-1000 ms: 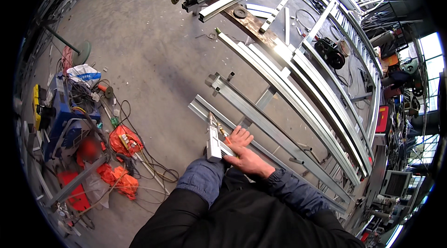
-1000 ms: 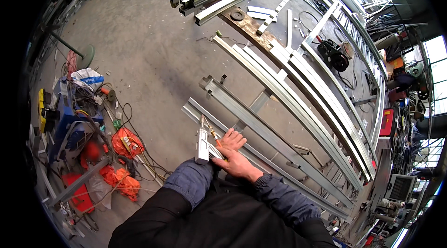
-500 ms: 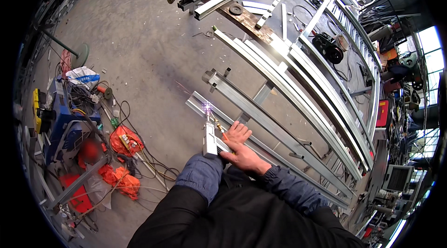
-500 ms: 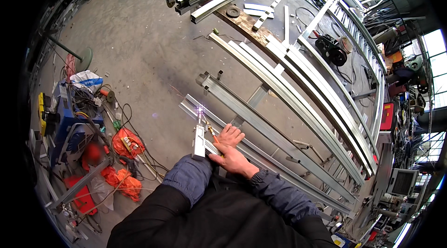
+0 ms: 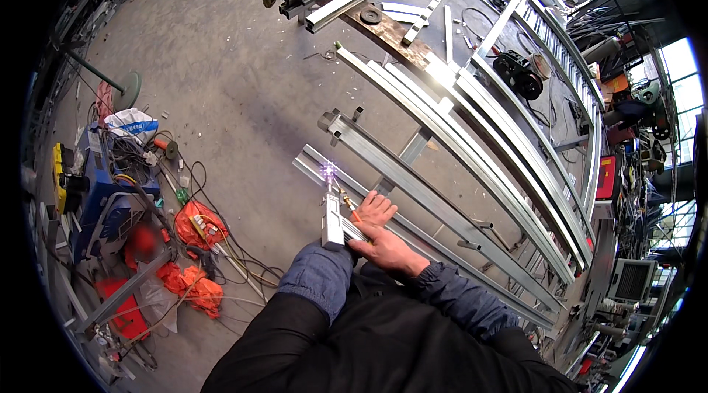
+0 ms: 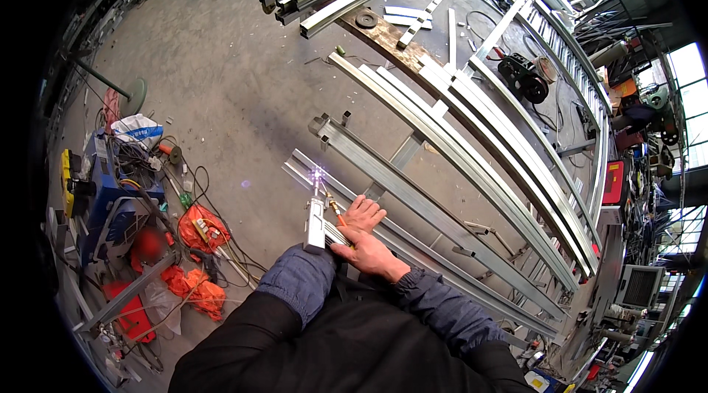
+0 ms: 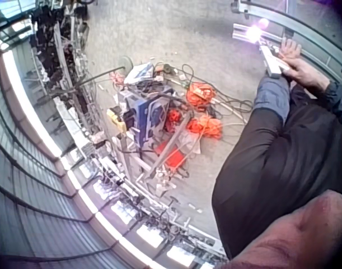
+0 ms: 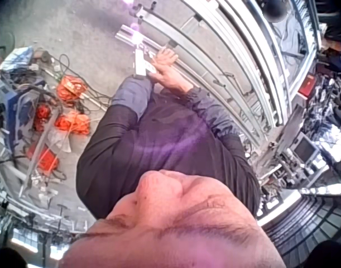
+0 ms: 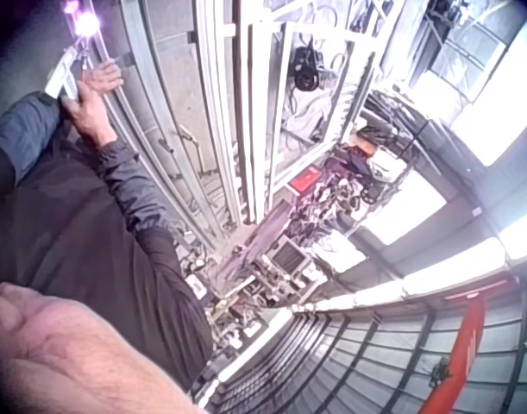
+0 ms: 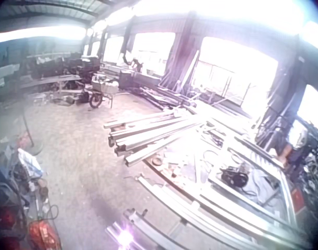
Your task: The person aligns metal frame components on the floor and uses a welding torch to tack weld the joints. They repeatedly reposition the frame sections and apply welds at multiple connection points.
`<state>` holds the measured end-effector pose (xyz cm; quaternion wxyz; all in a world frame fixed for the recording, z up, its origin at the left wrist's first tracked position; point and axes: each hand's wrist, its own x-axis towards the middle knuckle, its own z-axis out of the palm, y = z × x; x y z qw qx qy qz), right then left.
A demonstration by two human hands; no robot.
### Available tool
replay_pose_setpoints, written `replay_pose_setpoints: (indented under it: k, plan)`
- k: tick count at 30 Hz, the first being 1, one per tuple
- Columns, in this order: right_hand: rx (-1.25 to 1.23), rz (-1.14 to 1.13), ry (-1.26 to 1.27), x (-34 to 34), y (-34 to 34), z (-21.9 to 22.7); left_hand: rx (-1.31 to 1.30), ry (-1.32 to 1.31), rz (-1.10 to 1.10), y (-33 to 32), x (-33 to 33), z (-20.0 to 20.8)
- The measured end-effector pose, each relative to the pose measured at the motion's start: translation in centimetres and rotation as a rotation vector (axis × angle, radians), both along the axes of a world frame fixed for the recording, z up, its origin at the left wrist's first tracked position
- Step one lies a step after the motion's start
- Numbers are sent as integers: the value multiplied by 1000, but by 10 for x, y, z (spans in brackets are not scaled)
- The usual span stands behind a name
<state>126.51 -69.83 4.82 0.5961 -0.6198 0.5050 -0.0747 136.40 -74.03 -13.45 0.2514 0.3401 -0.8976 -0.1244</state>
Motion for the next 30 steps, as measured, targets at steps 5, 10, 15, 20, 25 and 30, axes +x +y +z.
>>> replay_pose_setpoints:
  k: [5,10,15,20,25,30]
  plan:
    - [11,5,2,-3,1,-2,-24,-6,-12,-1,4,8]
    - [12,-3,-15,-4,1,1,-30,-11,13,0,3,14]
    - [20,-4,-14,-6,2,-2,-10,-40,5,2,5,17]
    - [-21,-2,-18,-7,4,0,-38,-23,11,1,3,11]
    - [-2,3,12,-7,2,9,-49,30,19,1,4,15]
    - [2,9,13,-9,2,8,-51,-16,3,-1,4,13]
